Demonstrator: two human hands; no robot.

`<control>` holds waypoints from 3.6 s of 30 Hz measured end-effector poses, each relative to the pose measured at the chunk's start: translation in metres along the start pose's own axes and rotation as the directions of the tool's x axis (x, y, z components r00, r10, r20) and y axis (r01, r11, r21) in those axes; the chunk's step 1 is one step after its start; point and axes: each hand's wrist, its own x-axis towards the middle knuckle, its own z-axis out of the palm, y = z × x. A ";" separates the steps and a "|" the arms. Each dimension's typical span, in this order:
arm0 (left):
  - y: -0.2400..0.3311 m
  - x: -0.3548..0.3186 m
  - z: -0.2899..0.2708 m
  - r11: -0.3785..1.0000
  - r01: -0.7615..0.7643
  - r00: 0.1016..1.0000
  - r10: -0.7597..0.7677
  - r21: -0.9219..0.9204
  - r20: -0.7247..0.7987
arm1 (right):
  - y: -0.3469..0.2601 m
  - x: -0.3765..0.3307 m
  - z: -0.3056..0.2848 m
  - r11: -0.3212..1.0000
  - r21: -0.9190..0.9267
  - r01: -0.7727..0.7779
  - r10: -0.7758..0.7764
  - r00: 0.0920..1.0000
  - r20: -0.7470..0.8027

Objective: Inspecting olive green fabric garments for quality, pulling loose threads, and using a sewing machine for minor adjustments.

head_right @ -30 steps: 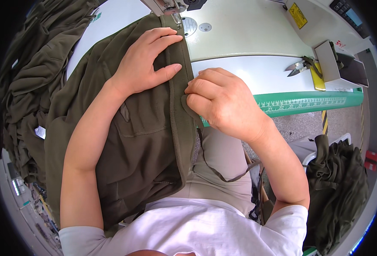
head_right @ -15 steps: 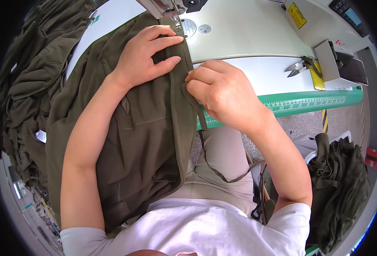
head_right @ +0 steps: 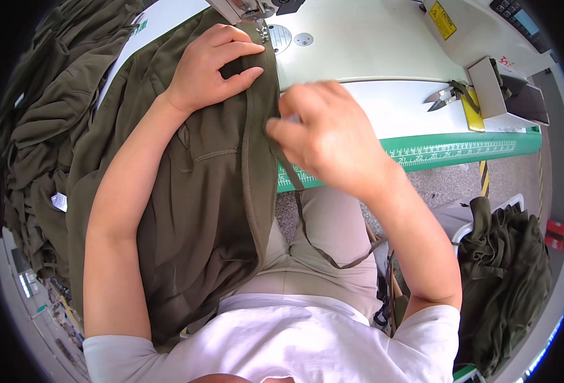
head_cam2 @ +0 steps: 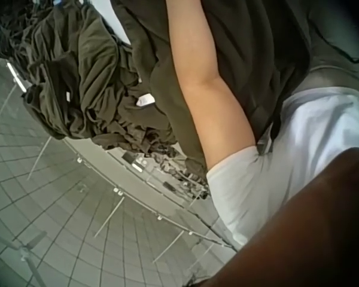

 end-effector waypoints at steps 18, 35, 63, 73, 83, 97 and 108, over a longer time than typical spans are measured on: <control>0.152 0.011 -0.119 0.817 0.133 0.787 0.256 -0.561 0.561 | -0.011 -0.031 0.007 0.998 -0.011 0.068 -0.069 0.995 -0.077; 0.061 -0.014 -0.031 0.994 0.045 0.992 -0.032 -0.097 0.125 | -0.014 -0.021 0.008 0.993 0.030 0.115 -0.109 0.981 -0.160; 0.028 -0.014 -0.004 0.987 0.158 0.984 -0.158 0.000 0.078 | 0.000 -0.004 0.001 0.997 0.073 -0.032 0.028 0.998 0.056; 0.015 -0.008 -0.001 0.989 0.146 0.987 -0.147 0.015 0.071 | 0.002 -0.002 0.005 0.994 0.070 -0.081 0.078 0.996 0.050; 0.016 -0.063 -0.083 0.825 0.299 0.841 -0.465 0.479 0.276 | -0.095 -0.080 0.014 0.745 0.590 -0.312 0.397 0.918 -0.015; -0.068 -0.075 -0.038 0.816 0.386 0.746 -0.550 0.430 0.376 | -0.174 -0.105 0.013 -0.941 0.326 -0.086 0.228 0.552 0.802; 0.021 -0.119 -0.076 0.629 0.634 0.573 -0.773 0.449 0.273 | -0.177 -0.122 -0.038 -0.341 0.672 -0.657 0.580 0.415 0.701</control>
